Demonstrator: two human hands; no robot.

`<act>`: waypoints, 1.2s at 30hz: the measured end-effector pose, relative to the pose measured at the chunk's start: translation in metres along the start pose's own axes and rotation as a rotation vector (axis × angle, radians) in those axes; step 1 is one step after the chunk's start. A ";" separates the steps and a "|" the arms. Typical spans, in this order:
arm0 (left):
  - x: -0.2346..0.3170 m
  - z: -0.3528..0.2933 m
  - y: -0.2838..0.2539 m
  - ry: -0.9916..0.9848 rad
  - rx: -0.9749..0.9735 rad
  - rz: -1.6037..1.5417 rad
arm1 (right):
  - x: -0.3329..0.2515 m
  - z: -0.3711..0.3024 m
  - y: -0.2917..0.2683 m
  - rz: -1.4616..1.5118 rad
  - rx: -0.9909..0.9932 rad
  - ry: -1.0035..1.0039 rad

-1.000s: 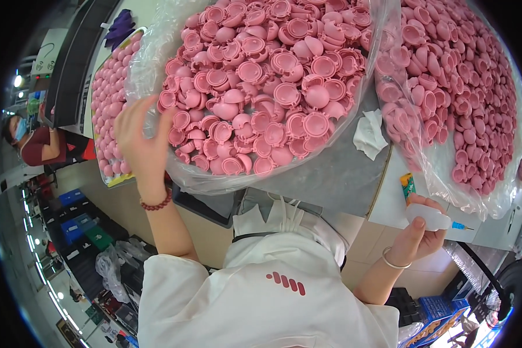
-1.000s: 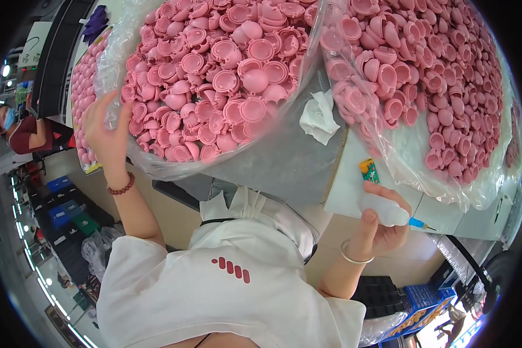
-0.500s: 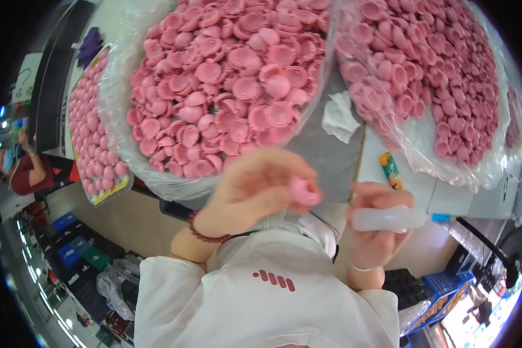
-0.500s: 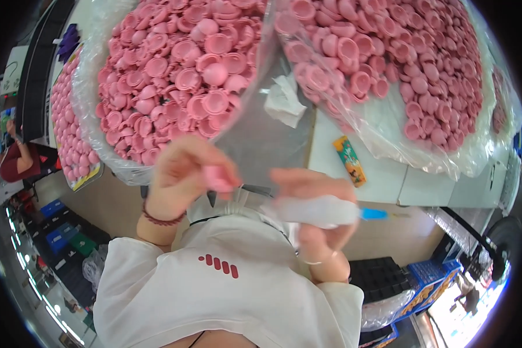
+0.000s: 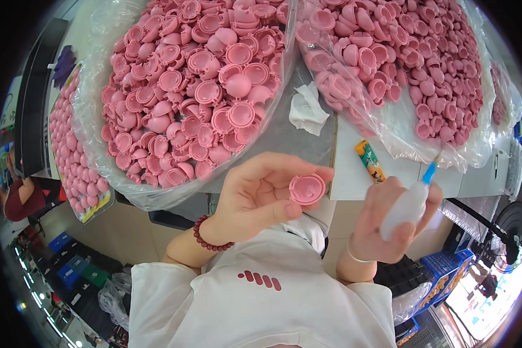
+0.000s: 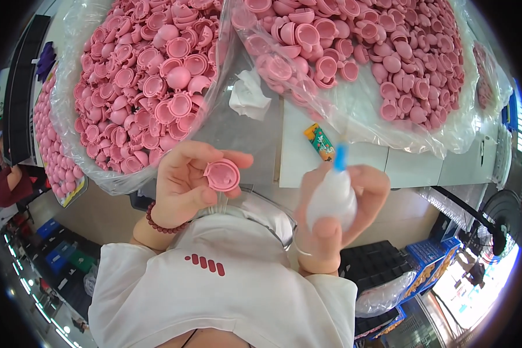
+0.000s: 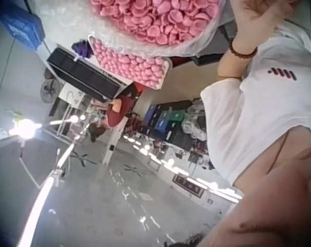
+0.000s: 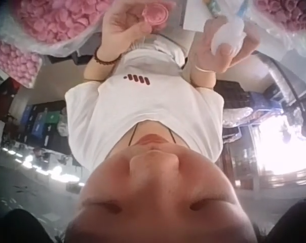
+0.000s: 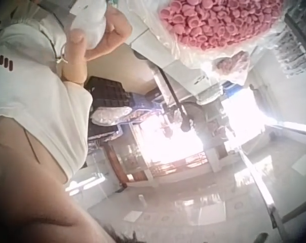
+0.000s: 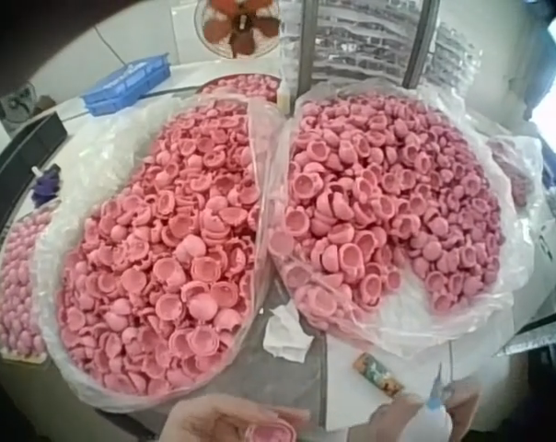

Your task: Glue together two halves of pink plastic spheres to create small balls.

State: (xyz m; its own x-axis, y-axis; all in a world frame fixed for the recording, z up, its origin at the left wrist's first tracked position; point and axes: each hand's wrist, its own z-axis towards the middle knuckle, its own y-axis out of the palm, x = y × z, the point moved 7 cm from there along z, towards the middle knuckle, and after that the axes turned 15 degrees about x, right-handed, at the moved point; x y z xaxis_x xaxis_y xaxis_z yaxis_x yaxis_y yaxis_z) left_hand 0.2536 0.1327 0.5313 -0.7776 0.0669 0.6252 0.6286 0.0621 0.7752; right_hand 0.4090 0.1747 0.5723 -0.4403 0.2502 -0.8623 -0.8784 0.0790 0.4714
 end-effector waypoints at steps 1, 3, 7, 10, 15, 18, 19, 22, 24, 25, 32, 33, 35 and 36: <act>0.000 0.000 -0.001 -0.007 0.036 0.015 | 0.002 0.004 -0.005 0.001 0.000 0.001; 0.000 -0.002 -0.002 -0.016 0.073 0.031 | -0.006 0.004 -0.002 0.019 -0.165 -0.184; -0.001 -0.003 -0.006 0.031 0.099 0.137 | -0.024 -0.001 0.017 -0.317 -0.410 -0.476; 0.003 -0.003 -0.006 0.096 0.081 0.145 | -0.026 -0.009 0.025 -0.362 -0.338 -0.553; 0.002 -0.003 -0.007 0.085 0.080 0.142 | -0.026 -0.011 0.034 -0.469 -0.347 -0.524; 0.004 -0.003 -0.006 0.080 0.078 0.149 | -0.024 -0.012 0.039 -0.576 -0.332 -0.521; 0.004 -0.003 -0.008 0.078 0.086 0.149 | -0.024 -0.012 0.038 -0.573 -0.309 -0.504; 0.006 -0.005 -0.007 0.068 0.118 0.187 | -0.026 -0.012 0.034 -0.539 -0.255 -0.499; 0.006 -0.006 -0.007 0.059 0.143 0.225 | -0.029 -0.011 0.034 -0.509 -0.224 -0.509; 0.005 -0.007 -0.008 0.061 0.146 0.213 | -0.028 -0.010 0.038 -0.574 -0.248 -0.491; 0.010 -0.010 -0.010 0.095 0.148 0.250 | -0.023 -0.013 0.038 -0.655 -0.213 -0.530; 0.011 -0.010 -0.010 0.094 0.146 0.249 | -0.024 -0.013 0.039 -0.658 -0.213 -0.531; 0.013 -0.009 -0.010 0.136 0.131 0.341 | -0.023 -0.012 0.040 -0.701 -0.219 -0.516; 0.015 -0.009 -0.010 0.135 0.131 0.341 | -0.023 -0.012 0.041 -0.701 -0.219 -0.515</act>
State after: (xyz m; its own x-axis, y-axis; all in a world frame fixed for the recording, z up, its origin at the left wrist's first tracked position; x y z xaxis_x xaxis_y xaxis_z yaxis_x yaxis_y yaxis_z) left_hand 0.2359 0.1239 0.5336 -0.5129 -0.0258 0.8581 0.8408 0.1865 0.5082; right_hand 0.3808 0.1608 0.6090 0.3029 0.6199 -0.7239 -0.9530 0.2043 -0.2239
